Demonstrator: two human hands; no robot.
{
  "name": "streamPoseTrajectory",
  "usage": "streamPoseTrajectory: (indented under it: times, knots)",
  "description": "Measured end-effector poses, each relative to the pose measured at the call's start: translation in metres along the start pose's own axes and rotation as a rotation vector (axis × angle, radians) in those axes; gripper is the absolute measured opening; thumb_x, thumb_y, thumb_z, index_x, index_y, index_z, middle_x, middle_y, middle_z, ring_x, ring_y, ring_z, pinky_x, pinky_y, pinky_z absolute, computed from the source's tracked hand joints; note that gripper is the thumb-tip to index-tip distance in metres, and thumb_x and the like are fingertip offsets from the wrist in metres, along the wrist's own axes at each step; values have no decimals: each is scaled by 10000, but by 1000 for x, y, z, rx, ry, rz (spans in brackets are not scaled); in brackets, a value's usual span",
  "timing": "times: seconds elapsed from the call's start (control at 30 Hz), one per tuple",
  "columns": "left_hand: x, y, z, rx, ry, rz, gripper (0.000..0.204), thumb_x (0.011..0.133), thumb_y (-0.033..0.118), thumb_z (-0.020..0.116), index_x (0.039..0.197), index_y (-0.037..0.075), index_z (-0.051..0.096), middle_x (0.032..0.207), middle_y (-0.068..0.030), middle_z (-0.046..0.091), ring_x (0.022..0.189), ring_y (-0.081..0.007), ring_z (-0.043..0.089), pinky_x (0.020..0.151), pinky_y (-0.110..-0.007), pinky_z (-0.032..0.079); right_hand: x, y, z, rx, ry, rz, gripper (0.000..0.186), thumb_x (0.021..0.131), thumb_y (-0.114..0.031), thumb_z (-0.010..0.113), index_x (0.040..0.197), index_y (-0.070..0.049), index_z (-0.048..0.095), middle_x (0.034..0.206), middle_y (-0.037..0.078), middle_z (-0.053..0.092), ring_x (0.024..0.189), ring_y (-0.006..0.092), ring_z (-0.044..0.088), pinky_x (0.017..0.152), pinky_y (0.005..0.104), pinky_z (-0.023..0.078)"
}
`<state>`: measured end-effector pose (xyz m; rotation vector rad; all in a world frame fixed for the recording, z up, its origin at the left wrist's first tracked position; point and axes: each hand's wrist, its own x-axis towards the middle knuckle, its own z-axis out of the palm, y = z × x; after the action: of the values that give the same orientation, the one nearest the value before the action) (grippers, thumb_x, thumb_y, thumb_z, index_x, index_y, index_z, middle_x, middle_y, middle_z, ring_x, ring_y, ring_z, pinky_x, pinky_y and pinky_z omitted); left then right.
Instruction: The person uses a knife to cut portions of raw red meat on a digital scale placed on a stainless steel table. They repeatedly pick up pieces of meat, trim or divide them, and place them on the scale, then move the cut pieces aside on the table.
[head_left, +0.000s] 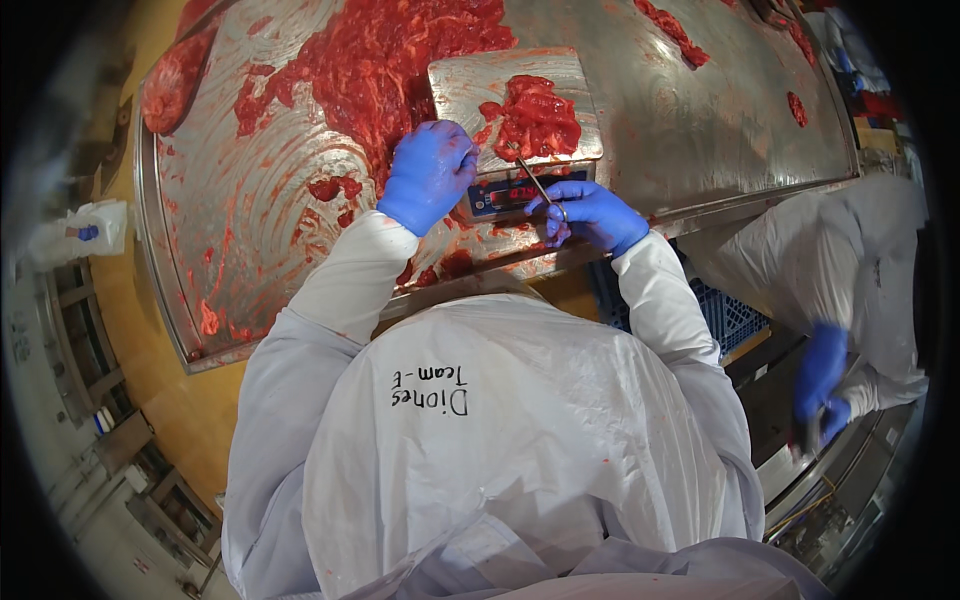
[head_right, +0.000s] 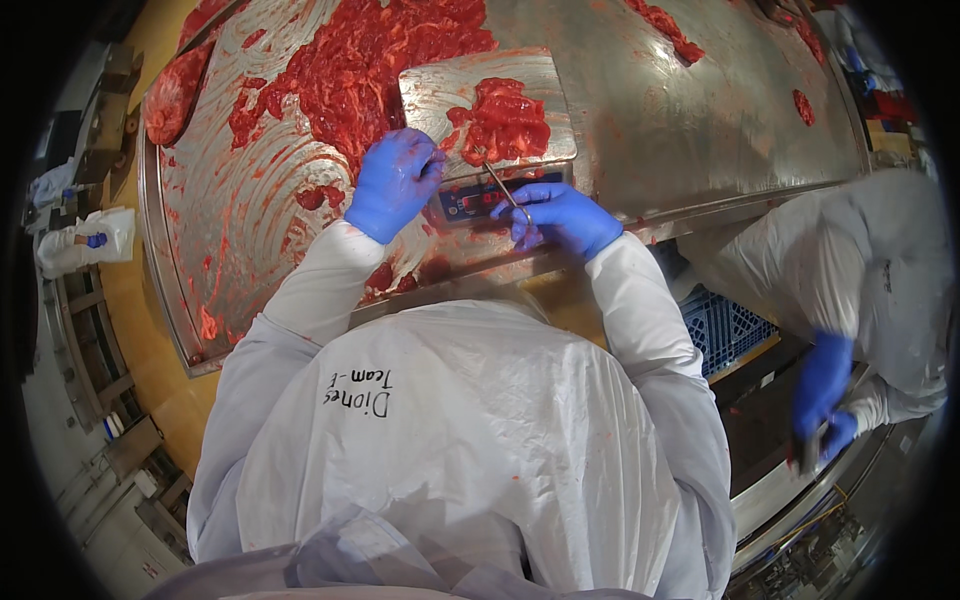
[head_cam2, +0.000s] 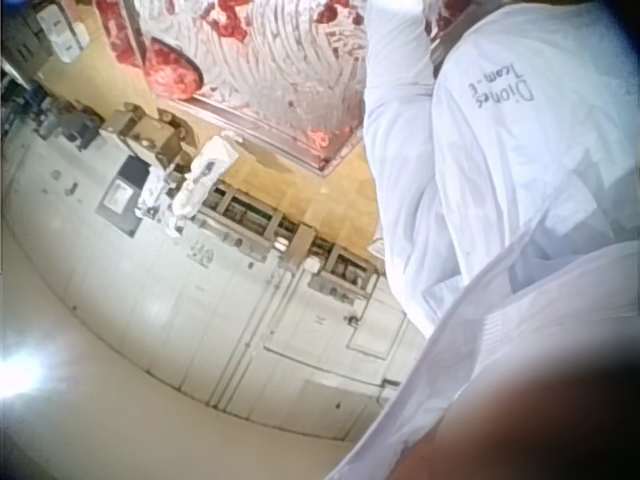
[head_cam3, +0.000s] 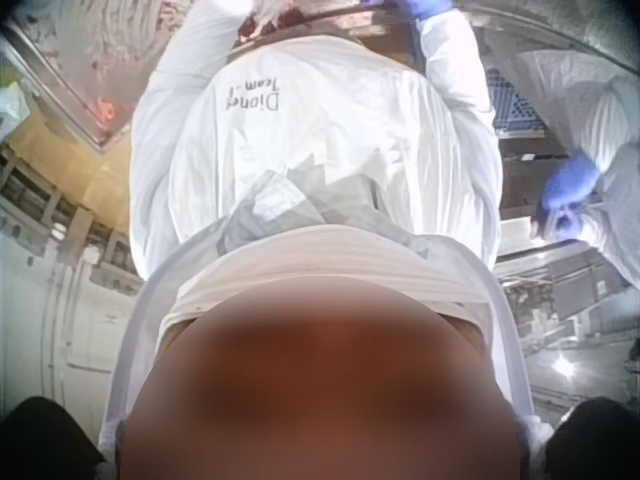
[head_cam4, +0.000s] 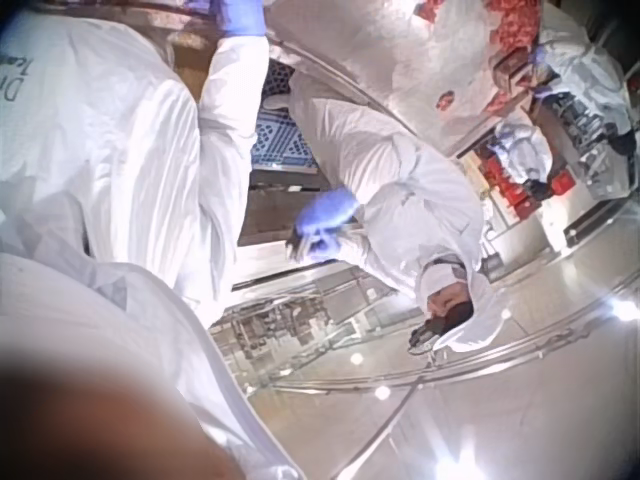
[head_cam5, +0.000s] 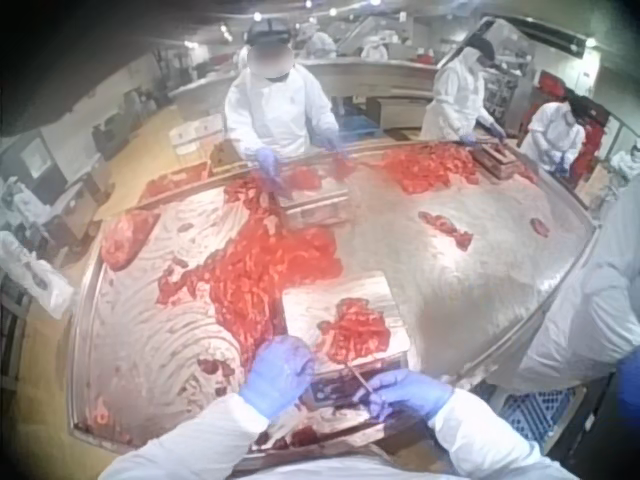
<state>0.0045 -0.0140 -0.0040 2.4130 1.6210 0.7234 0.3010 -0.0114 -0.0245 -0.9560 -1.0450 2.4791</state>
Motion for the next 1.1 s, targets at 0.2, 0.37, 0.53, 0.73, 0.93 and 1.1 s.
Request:
streamPoseTrajectory:
  times: [0.2,0.37,0.53,0.73,0.93,1.1]
  knots:
    - [-13,12,-6,69,-100,92,120,865,157,742,942,72,705,977,-109,678,953,-328,657,833,-457,548,30,-9,18,126,109,-41,365,1008,-247,707,1255,22,704,930,77,747,819,177,724,803,290,572]
    - [-66,-20,-15,-155,-84,-96,142,864,125,749,997,79,731,1095,-125,691,1076,-325,665,916,-444,558,30,9,40,-53,24,39,362,946,-139,724,1274,13,708,918,90,760,819,140,718,806,276,576]
    - [-108,-67,-16,-138,31,-443,295,876,143,727,1159,59,728,1282,-176,665,1177,-351,658,1022,-447,537,23,31,46,-305,-110,166,397,921,-159,792,1285,-16,717,1134,81,759,961,145,712,888,296,581]
    - [-109,-102,-3,-53,209,-544,577,875,190,749,1419,65,604,1454,-229,579,1370,-408,529,1162,-481,429,-61,33,-43,-266,225,40,297,902,-4,742,1198,-17,733,1126,79,752,1047,163,690,979,321,541]
    - [29,19,19,-81,61,-150,802,824,139,718,1564,14,438,1574,-286,459,1469,-452,420,1229,-507,336,-13,-52,-23,-482,194,-261,266,924,45,664,1184,-7,692,1143,73,722,1058,145,681,947,309,547]
    - [30,31,13,-1144,-121,-298,679,904,15,659,1557,57,476,1512,-156,563,1323,-224,602,1057,-337,505,29,-59,5,-193,252,-354,242,940,-4,714,1181,-10,687,1143,63,726,1083,157,696,977,308,554]
